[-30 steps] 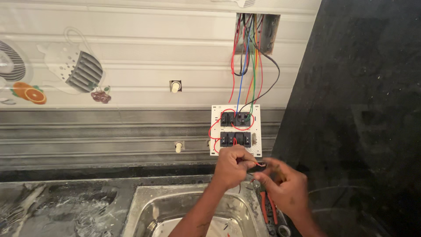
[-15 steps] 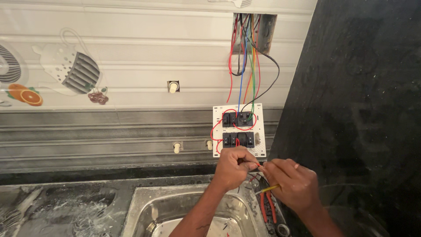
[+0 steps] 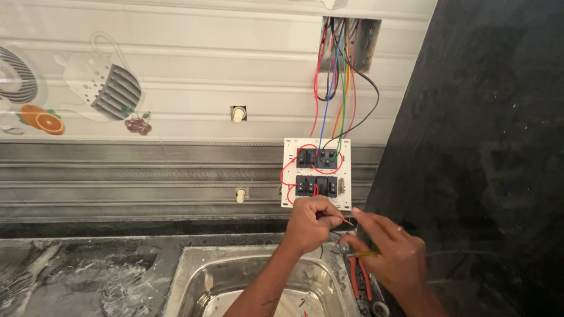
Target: The person connects wires to a white switch plate using a screwdriver and pliers, then fits the plate toward a wall box.
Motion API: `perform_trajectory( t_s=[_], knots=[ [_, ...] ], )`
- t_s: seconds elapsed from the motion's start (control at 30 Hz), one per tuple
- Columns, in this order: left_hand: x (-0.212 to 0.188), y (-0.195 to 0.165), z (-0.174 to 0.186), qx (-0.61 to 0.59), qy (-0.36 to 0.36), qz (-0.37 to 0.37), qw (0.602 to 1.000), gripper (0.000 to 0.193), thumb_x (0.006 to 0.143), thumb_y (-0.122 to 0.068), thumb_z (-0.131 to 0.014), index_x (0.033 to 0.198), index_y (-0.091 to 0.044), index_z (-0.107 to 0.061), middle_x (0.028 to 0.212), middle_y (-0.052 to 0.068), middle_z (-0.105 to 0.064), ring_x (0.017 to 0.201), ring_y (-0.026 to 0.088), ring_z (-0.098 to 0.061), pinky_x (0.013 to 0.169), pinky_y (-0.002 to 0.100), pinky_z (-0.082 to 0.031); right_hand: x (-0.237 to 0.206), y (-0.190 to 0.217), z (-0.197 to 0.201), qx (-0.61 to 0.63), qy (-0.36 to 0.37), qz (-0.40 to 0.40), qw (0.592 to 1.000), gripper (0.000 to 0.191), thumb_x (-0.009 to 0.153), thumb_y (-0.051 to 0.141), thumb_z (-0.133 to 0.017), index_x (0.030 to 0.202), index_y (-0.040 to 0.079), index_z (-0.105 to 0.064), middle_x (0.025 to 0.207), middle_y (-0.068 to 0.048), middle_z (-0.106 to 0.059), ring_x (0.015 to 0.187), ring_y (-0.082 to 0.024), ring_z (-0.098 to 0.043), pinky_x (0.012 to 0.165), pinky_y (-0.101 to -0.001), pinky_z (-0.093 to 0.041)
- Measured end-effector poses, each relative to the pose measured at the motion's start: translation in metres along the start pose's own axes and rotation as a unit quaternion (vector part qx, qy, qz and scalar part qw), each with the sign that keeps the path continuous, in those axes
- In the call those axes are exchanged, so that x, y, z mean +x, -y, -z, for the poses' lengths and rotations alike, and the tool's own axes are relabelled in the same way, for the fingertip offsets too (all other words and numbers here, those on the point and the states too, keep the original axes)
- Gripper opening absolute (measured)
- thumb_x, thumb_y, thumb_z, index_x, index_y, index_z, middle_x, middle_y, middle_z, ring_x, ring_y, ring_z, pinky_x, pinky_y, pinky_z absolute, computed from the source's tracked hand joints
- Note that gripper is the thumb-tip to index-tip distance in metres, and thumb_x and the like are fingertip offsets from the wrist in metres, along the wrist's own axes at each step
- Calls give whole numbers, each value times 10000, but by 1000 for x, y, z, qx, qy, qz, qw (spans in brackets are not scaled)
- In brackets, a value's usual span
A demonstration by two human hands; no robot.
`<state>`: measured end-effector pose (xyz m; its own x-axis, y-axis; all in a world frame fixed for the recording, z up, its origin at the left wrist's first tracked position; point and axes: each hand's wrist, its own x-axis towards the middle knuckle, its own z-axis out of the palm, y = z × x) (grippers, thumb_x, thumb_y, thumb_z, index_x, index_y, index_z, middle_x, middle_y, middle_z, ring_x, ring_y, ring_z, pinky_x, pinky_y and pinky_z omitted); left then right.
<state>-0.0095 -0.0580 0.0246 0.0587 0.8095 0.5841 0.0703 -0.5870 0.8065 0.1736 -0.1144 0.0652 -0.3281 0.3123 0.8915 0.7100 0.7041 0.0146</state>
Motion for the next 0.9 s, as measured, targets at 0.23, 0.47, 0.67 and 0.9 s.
perform_trajectory(
  t_s=[0.23, 0.47, 0.67, 0.9],
  knots=[
    [2, -1, -2, 12, 10, -18, 1000, 111, 738, 99, -745, 768, -8, -748, 723, 63, -707, 658, 115, -646, 609, 266, -501, -13, -24, -26, 50, 30, -35, 998, 153, 928, 198, -746, 884, 56, -710, 813, -63, -675, 644, -194, -625, 548, -328, -511],
    [-1, -10, -5, 37, 2, -35, 999, 118, 729, 96, -729, 772, -11, -750, 731, 80, -707, 652, 131, -657, 601, 275, -506, -51, -33, -47, 417, 82, -464, 777, 427, 1081, 323, -643, 873, -32, -754, 681, -59, -693, 488, -88, -483, 428, -270, -368],
    [1, -6, 2, 28, 3, -4, 1000, 90, 738, 74, -765, 774, -6, -747, 711, 78, -704, 632, 130, -625, 588, 278, -487, -19, -4, -16, 131, 37, -217, 967, 346, 774, 188, -824, 1077, 35, -757, 889, -52, -763, 572, -83, -644, 506, -238, -501],
    [1, -9, -1, 38, -6, -4, 999, 91, 740, 74, -765, 767, -11, -747, 711, 65, -709, 625, 121, -641, 591, 269, -495, 0, 7, -8, 253, 63, -288, 922, 122, 875, 113, -742, 934, 20, -794, 814, -89, -791, 610, -182, -705, 537, -285, -524]
  ],
)
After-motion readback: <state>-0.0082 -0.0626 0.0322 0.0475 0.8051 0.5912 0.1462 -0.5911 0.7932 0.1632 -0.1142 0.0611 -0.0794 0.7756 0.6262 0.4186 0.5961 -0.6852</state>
